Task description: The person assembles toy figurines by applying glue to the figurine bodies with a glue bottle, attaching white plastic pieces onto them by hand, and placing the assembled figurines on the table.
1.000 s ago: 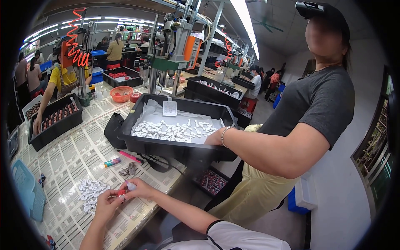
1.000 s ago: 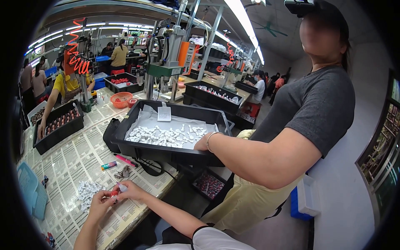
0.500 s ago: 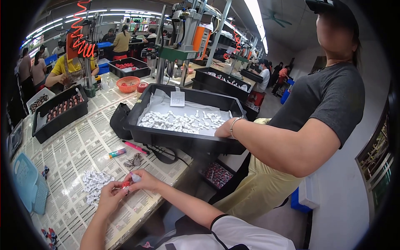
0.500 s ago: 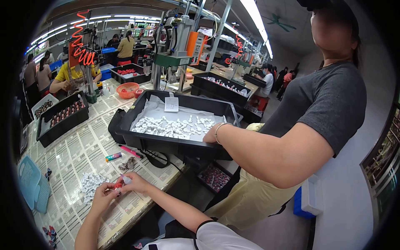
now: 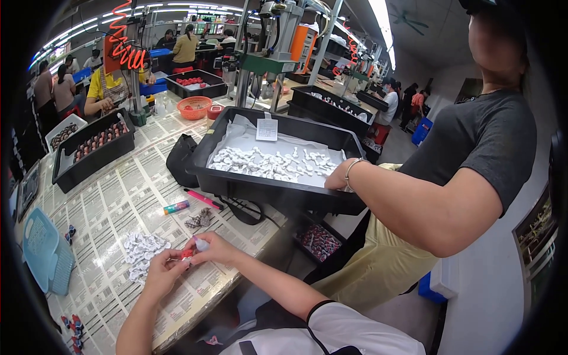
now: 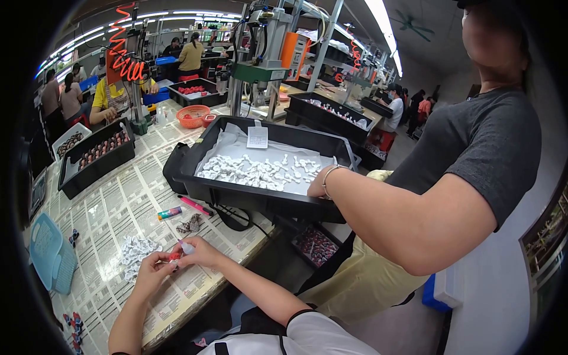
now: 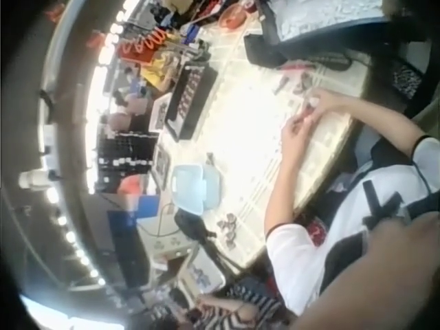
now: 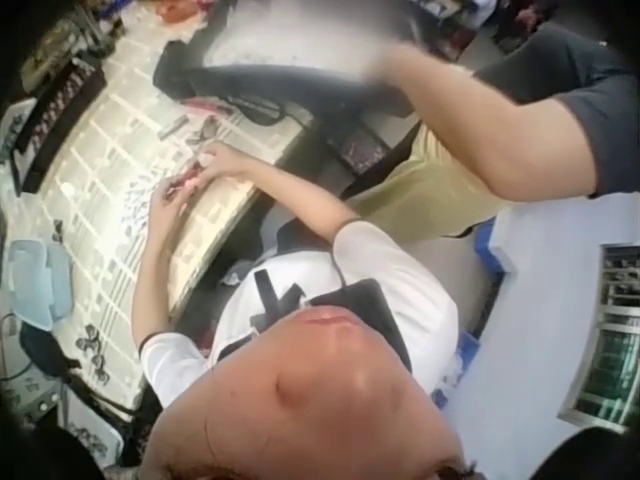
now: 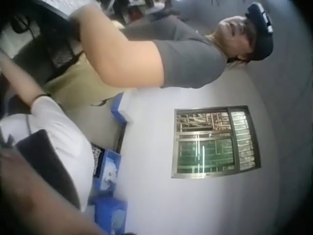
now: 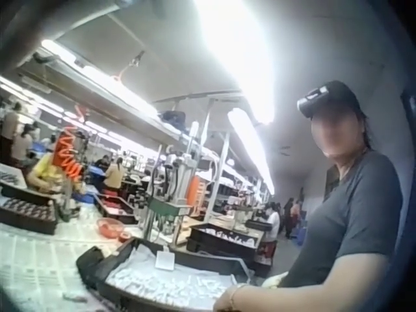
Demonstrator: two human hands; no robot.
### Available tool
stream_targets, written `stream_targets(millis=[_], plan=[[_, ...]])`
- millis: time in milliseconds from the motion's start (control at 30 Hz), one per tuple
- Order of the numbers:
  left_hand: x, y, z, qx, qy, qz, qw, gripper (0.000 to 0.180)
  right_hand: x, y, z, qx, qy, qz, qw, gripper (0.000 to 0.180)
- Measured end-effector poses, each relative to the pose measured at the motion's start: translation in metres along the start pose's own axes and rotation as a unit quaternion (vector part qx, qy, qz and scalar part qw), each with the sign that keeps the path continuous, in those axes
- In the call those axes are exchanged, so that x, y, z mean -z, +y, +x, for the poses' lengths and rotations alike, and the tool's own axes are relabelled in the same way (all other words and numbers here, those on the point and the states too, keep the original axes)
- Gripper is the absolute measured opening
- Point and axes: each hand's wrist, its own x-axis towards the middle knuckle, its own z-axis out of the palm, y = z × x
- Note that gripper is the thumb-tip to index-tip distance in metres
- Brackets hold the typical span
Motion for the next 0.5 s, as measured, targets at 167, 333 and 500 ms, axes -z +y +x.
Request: stream_targets(millis=[167, 333, 500], plan=[[-0.002, 0.001, 0.000, 0.000, -0.002, 0.000, 1.000, 0.026, 0.000, -0.004, -0.002, -0.005, -0.001, -0.004, 1.000, 0.028], [0.000, 0.001, -0.002, -0.003, 0.001, -0.002, 1.000, 0.025, -0.001, 0.000, 0.000, -0.002, -0.005, 0.003, 1.000, 0.029], [0.009, 0.005, -0.006, 0.023, 0.009, 0.019, 1.000, 0.030, -0.004, 0.001, 0.003, -0.004, -0.006, 0.027, 1.000, 0.029]])
